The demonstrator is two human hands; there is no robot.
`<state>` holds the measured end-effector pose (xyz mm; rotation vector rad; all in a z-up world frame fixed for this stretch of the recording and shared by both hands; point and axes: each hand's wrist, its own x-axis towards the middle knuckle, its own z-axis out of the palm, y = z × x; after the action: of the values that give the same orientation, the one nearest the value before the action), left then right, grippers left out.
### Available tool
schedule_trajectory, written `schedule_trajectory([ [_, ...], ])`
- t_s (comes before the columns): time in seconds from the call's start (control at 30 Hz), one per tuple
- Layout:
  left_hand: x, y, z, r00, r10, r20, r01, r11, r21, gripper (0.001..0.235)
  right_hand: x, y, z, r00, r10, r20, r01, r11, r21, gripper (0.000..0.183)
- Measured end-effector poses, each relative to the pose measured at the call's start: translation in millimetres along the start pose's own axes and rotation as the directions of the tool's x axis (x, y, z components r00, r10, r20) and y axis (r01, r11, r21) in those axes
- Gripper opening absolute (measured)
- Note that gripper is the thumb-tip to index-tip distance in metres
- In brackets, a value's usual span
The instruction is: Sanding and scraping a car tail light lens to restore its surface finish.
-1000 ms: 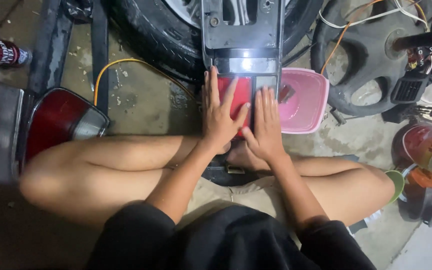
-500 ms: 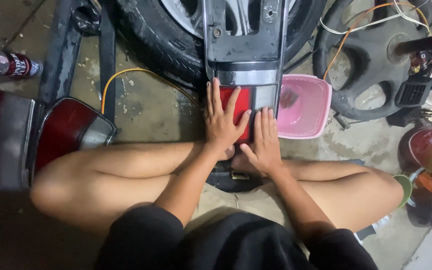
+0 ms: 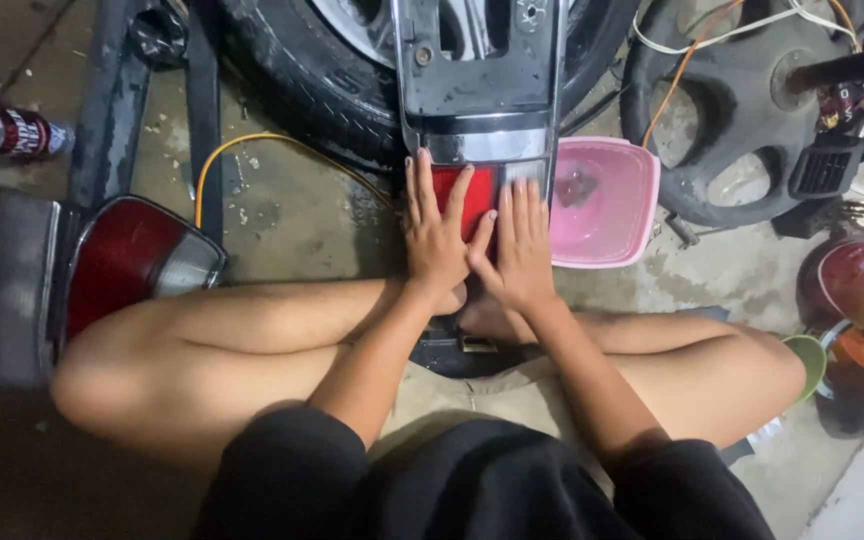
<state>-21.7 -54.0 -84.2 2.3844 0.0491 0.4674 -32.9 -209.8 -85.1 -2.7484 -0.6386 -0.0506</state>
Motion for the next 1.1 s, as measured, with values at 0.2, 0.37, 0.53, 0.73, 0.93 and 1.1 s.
schedule_trajectory([
  [0.2, 5.5, 5.2, -11.6, 1.0, -0.003, 0.012, 0.003, 1.0, -0.021, 0.064, -31.0, -25.9, -26.4, 0.998, 0.037, 0.054, -0.044, 0.99, 0.134, 0.093],
  [0.37, 1.3, 3.2, -5.2, 1.0, -0.014, 0.008, 0.014, 1.0, -0.017, 0.066, -10.3, -10.8, -9.8, 0.996, 0.087, -0.01, -0.084, 0.982, 0.17, 0.09],
  [0.53, -2.1, -2.6, -3.2, 1.0, 0.012, -0.011, -0.012, 1.0, -0.021, 0.065, -20.2, -22.5, -1.6, 0.989, 0.081, -0.122, -0.064, 0.988, 0.139, 0.086],
  [0.73, -7.0, -15.0, 21.6, 0.993, 0.076, -0.09, -0.073, 0.997, 0.038, 0.059, -12.0, 6.0, 20.6, 1.0, 0.013, 0.014, -0.014, 0.997, 0.072, 0.099],
  [0.93, 1.0, -22.9, 15.4, 0.981, 0.151, -0.122, -0.15, 0.988, 0.016, 0.047, -37.1, 0.6, 19.0, 0.997, 0.004, 0.083, -0.013, 0.994, 0.109, 0.105],
  [1.1, -4.2, -24.1, 17.1, 0.98, 0.137, -0.145, -0.135, 0.99, 0.027, 0.048, 4.4, 8.0, 25.6, 0.994, 0.084, 0.073, -0.09, 0.992, 0.089, 0.102],
])
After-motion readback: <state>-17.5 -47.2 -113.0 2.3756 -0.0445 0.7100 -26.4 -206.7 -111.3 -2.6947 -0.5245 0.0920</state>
